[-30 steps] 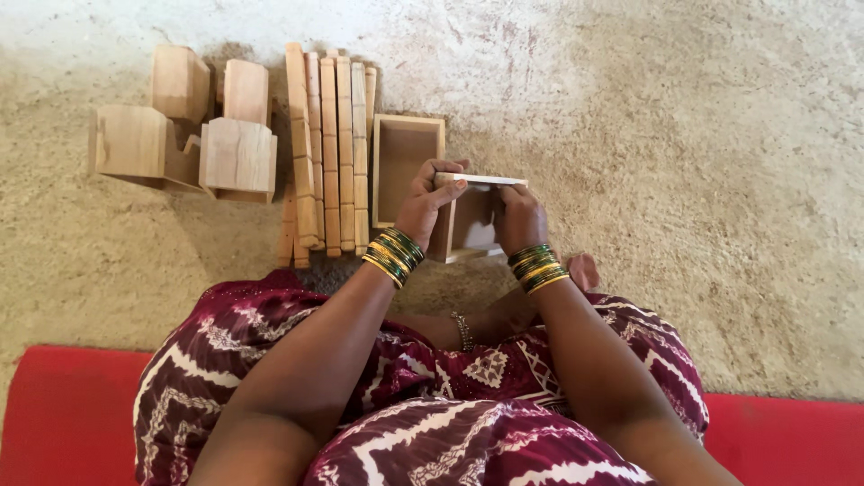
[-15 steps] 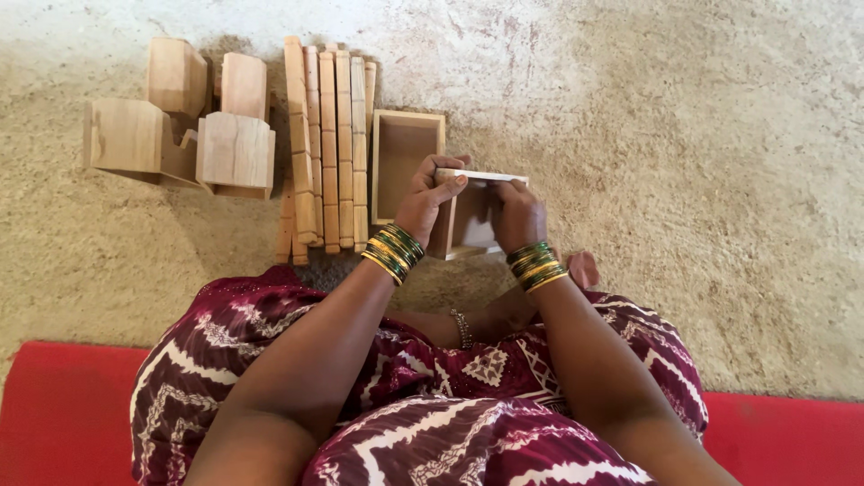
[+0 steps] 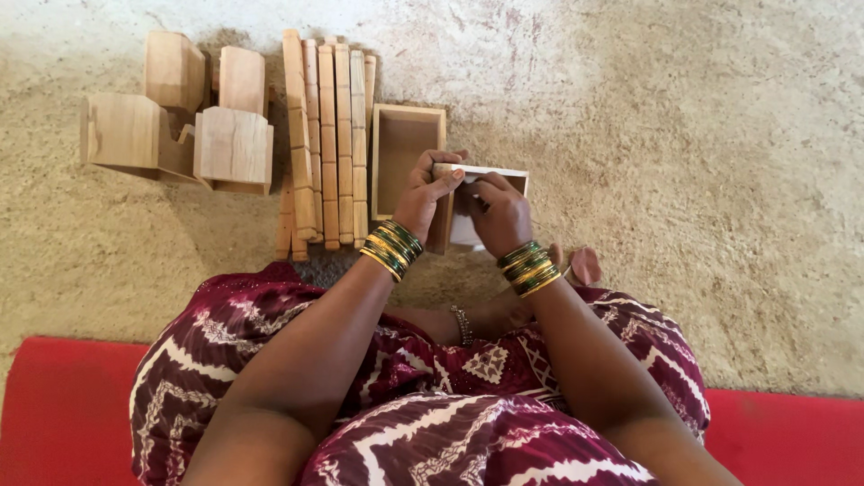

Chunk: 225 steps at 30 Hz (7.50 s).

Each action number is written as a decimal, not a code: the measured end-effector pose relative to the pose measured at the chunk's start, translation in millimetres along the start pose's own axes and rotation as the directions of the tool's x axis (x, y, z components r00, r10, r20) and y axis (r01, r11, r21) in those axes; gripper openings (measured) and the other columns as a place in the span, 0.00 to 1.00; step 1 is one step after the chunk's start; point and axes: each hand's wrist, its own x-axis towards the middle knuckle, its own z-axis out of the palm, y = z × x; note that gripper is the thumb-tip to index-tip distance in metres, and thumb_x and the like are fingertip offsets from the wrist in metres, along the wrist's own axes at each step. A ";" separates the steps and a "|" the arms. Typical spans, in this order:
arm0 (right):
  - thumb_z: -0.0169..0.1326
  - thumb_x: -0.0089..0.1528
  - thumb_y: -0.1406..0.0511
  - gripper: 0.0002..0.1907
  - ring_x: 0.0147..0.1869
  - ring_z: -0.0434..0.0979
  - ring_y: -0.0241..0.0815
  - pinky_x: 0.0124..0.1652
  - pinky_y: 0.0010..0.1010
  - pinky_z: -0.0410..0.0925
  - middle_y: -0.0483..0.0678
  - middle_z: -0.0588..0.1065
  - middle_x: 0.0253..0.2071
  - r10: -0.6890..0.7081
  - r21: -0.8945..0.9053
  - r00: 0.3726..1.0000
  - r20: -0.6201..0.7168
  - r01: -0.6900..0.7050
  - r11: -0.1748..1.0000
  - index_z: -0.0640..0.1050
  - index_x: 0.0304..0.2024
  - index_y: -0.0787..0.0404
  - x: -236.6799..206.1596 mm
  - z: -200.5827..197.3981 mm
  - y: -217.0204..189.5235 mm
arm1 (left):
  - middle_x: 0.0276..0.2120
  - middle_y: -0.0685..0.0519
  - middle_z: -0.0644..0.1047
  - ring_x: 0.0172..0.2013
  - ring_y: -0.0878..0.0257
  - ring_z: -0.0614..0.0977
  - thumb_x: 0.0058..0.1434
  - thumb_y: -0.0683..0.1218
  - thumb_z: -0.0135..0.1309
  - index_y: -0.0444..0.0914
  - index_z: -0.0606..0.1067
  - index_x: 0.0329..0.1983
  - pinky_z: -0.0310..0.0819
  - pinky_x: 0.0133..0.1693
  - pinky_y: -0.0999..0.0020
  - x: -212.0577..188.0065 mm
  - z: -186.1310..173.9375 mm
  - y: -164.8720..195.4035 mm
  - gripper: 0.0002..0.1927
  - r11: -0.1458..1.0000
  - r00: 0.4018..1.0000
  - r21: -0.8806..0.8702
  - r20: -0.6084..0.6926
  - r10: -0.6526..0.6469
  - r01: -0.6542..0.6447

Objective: The person sits on a floor cushion assembling small wooden boxes. They fit a lid onto a box body, press the parts together, then pick up long wooden slats and slide and align them with other slat pieces, setting completed pieces aside.

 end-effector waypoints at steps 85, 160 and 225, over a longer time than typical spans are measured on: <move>0.60 0.57 0.67 0.05 0.40 0.80 0.52 0.40 0.42 0.74 0.52 0.77 0.38 0.182 -0.172 0.912 0.367 -0.125 0.977 0.80 0.35 0.62 -7.8 2.0 12.9 | 0.59 0.48 0.77 0.55 0.62 0.76 0.63 0.42 0.60 0.41 0.72 0.47 0.71 0.57 0.65 2.5 -7.7 -1.1 0.11 0.997 0.995 -0.066 -0.089 -0.042 0.036; 0.60 0.60 0.72 0.02 0.27 0.78 0.34 0.27 0.27 0.70 0.45 0.80 0.29 0.268 0.213 0.942 0.201 -0.309 0.927 0.80 0.33 0.60 -9.0 18.2 17.6 | 0.60 0.45 0.76 0.61 0.59 0.74 0.64 0.41 0.59 0.40 0.71 0.48 0.67 0.63 0.64 5.1 -9.3 -10.0 0.12 0.999 1.000 -0.044 -0.026 0.013 -0.014; 0.63 0.54 0.63 0.08 0.54 0.74 0.45 0.51 0.39 0.71 0.46 0.78 0.46 -0.008 -0.256 0.793 0.609 0.206 0.944 0.85 0.36 0.53 -84.6 -16.4 -28.6 | 0.51 0.37 0.78 0.49 0.52 0.84 0.59 0.50 0.63 0.34 0.62 0.65 0.84 0.47 0.62 -122.3 -7.5 -10.2 0.35 0.770 0.979 0.637 -0.176 0.099 0.037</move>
